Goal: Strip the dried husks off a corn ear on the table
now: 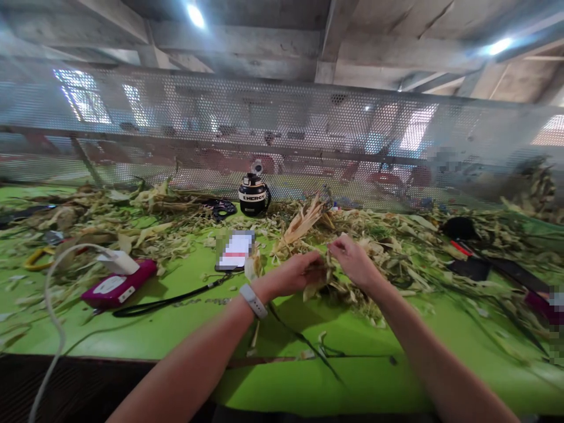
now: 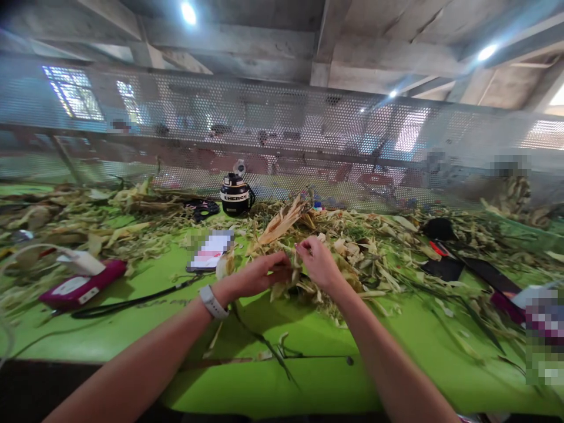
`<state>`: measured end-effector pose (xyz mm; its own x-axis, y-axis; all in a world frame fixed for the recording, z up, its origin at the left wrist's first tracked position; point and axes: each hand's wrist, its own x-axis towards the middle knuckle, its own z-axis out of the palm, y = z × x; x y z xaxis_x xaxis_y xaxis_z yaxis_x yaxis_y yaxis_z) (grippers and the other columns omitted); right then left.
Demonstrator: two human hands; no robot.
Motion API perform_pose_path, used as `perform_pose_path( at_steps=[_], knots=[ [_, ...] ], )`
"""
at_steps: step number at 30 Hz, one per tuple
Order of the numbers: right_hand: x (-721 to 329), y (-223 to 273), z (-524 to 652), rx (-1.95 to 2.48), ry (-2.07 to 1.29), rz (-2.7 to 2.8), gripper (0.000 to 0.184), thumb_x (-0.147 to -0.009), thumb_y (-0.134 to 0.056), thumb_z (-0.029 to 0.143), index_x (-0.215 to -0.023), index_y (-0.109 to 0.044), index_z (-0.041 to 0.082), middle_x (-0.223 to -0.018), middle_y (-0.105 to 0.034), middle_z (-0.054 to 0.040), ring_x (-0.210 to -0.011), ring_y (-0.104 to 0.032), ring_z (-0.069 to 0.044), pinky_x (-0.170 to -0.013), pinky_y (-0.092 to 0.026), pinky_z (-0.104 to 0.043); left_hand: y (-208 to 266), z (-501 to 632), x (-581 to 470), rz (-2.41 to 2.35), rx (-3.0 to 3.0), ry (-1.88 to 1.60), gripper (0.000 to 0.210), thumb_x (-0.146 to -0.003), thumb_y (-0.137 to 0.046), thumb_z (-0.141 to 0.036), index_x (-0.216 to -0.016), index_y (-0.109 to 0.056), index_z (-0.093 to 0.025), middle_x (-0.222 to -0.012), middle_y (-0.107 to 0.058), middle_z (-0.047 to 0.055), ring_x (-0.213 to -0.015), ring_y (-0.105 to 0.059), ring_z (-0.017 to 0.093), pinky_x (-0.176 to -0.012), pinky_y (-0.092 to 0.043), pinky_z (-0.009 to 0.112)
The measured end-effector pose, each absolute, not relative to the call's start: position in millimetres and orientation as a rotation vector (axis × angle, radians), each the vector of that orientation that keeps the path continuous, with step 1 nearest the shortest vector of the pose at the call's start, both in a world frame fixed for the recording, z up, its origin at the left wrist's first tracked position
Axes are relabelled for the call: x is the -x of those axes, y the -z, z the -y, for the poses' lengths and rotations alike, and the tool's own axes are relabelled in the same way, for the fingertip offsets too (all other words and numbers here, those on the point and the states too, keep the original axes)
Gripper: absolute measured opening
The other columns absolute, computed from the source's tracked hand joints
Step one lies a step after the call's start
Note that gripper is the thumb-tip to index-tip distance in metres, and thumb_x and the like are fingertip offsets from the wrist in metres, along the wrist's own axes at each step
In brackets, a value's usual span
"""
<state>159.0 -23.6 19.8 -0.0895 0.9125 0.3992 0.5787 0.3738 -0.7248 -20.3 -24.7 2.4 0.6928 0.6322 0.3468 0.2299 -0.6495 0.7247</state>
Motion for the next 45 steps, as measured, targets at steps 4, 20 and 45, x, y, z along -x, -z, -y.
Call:
perform_pose_path(
  at_steps=[4, 20, 45],
  knots=[
    [-154.4, -18.5, 24.6, 1.228, -0.625, 1.685, 0.024, -0.080, -0.046, 0.044, -0.073, -0.046, 0.021, -0.056, -0.048, 0.0038, -0.045, -0.043, -0.012, -0.045, -0.035, -0.026, -6.0, 28.6, 18.0, -0.592, -2.003, -0.724, 0.021, -0.086, -0.047, -0.031, -0.097, -0.050, -0.014, -0.080, -0.051, 0.001, -0.074, -0.047, 0.012, -0.070, -0.041, 0.024],
    [-153.9, -20.4, 23.0, 1.200, -0.376, 1.682, 0.021, -0.082, -0.046, 0.039, -0.072, -0.046, 0.021, -0.059, -0.048, 0.0024, -0.056, -0.044, -0.014, -0.055, -0.035, -0.026, -12.4, 41.6, 17.9, -0.414, -1.656, -0.417, 0.029, -0.082, -0.053, -0.043, -0.081, -0.050, -0.014, -0.059, -0.037, -0.006, -0.051, -0.030, 0.005, -0.049, -0.024, 0.020],
    [-158.6, -26.0, 20.9, 1.142, -0.982, 1.240, 0.016, -0.070, -0.051, 0.033, -0.078, -0.051, 0.019, -0.065, -0.055, 0.0024, -0.047, -0.047, -0.010, -0.046, -0.039, -0.023, -14.3, 40.4, 14.7, -0.588, -1.439, -0.836, 0.040, -0.081, -0.051, -0.051, -0.087, -0.058, -0.012, -0.046, -0.048, -0.006, -0.039, -0.040, 0.005, -0.042, -0.028, 0.019]
  ],
)
